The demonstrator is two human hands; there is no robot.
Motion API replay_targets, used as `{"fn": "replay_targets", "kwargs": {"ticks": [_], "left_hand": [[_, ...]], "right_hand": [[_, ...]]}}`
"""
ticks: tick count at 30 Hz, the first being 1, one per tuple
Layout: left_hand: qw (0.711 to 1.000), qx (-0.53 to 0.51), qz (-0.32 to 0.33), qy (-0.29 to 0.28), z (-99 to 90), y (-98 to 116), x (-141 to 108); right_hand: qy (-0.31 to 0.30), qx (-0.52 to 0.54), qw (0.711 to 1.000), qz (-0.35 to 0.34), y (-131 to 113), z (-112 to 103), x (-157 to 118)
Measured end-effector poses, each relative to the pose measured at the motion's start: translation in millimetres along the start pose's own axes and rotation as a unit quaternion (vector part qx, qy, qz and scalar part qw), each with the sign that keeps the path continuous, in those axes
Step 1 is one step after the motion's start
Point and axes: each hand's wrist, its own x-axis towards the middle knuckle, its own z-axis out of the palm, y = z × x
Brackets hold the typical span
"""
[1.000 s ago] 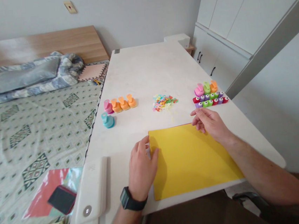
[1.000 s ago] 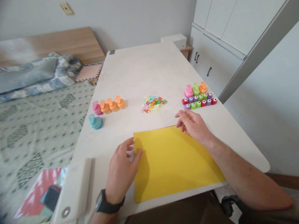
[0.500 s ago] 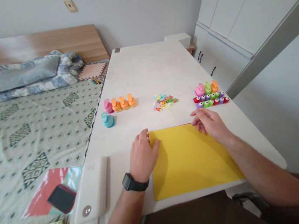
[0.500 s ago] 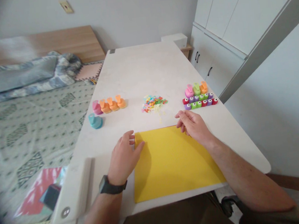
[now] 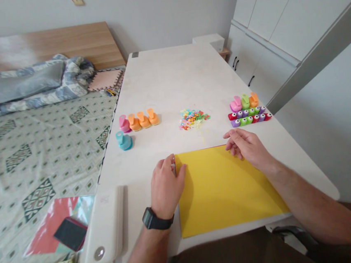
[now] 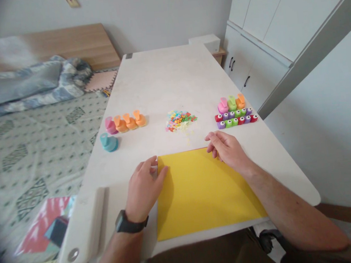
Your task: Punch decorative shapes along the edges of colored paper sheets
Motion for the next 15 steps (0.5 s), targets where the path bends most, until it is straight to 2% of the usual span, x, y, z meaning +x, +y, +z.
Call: {"fn": "replay_targets", "kwargs": {"ticks": [8, 15], "left_hand": [[1.0, -0.013, 0.021, 0.008, -3.8, 0.2, -0.6], [0.999, -0.036, 0.03, 0.025, -7.4, 3.4, -1.4]], "right_hand": [[-0.032, -0.03, 0.999, 0.027, 7.9, 2.9, 2.1], [-0.048, -0.051, 0.997, 0.023, 9.1, 2.5, 3.3]]}}
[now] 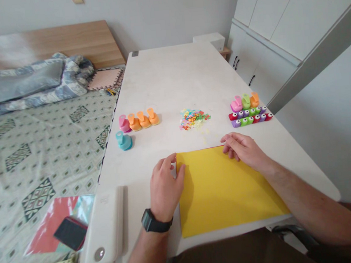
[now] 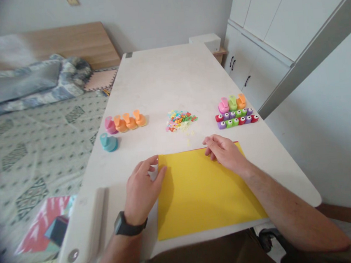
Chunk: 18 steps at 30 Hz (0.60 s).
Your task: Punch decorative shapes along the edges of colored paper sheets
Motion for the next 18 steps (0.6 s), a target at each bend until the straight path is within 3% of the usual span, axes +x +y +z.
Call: {"fn": "replay_targets", "kwargs": {"ticks": [8, 13, 18], "left_hand": [[1.0, -0.007, 0.001, -0.008, 0.5, -1.8, -0.5], [0.999, -0.026, 0.024, -0.04, 1.2, -3.0, -1.7], [0.997, -0.032, 0.051, -0.038, 1.8, -3.4, -2.2]], "right_hand": [[-0.002, -0.011, 1.0, -0.004, 1.3, 0.5, 0.9], [-0.003, -0.013, 1.0, -0.002, 1.4, 0.3, 0.8], [0.0, -0.017, 1.0, -0.004, 0.7, 0.9, 0.7]]}}
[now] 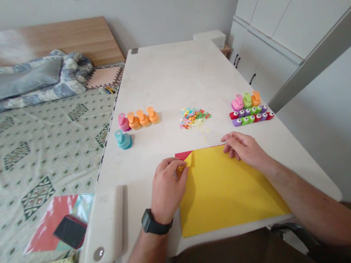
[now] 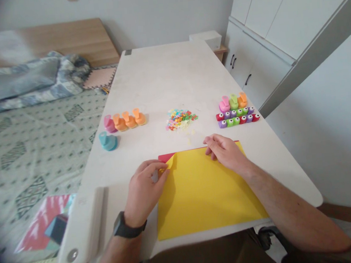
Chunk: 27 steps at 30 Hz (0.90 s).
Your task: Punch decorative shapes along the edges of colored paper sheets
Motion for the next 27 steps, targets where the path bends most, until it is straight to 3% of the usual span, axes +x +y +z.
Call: {"fn": "replay_targets", "kwargs": {"ticks": [14, 19, 27], "left_hand": [[0.995, -0.057, 0.038, -0.071, -4.1, 13.4, -2.2], [0.989, -0.059, 0.087, -0.105, -0.4, 7.6, -2.6], [0.989, -0.066, 0.082, -0.105, 2.0, 6.9, -3.3]], "right_hand": [[0.002, 0.004, 1.0, 0.004, 0.5, -0.1, 0.8], [-0.002, 0.009, 1.0, 0.001, -0.8, -0.2, 0.1], [0.006, 0.02, 1.0, -0.011, -3.1, -4.1, -0.5]]}}
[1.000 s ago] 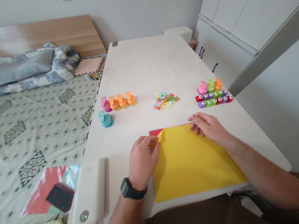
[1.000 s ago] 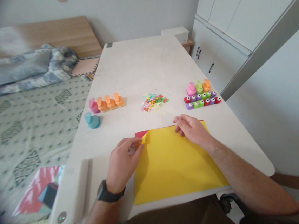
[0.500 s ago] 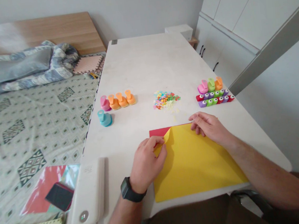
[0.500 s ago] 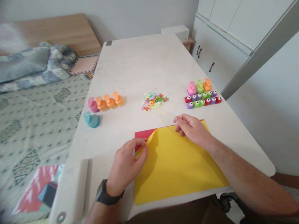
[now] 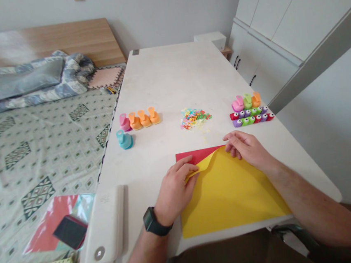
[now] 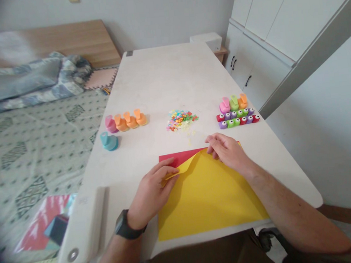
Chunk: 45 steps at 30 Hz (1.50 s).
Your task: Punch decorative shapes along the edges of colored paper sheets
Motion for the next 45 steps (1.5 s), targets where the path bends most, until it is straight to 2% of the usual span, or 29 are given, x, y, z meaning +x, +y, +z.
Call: {"fn": "replay_targets", "kwargs": {"ticks": [8, 23, 33, 45], "left_hand": [[0.999, 0.035, -0.028, 0.023, -3.0, 0.2, 0.7], [0.994, 0.044, -0.046, 0.093, -3.6, -3.6, -0.6], [0.995, 0.042, -0.028, 0.089, -1.6, -3.6, 0.1], [0.996, 0.042, -0.025, 0.08, -1.5, -3.2, 1.0]], "right_hand": [[0.059, 0.025, 0.998, -0.019, 1.3, -13.3, 3.9], [0.105, 0.004, 0.994, -0.035, 2.9, -27.1, 8.0], [0.163, -0.012, 0.985, -0.045, 4.2, -38.3, 11.0], [0.186, -0.018, 0.982, -0.04, 6.0, -45.1, 13.1]]}}
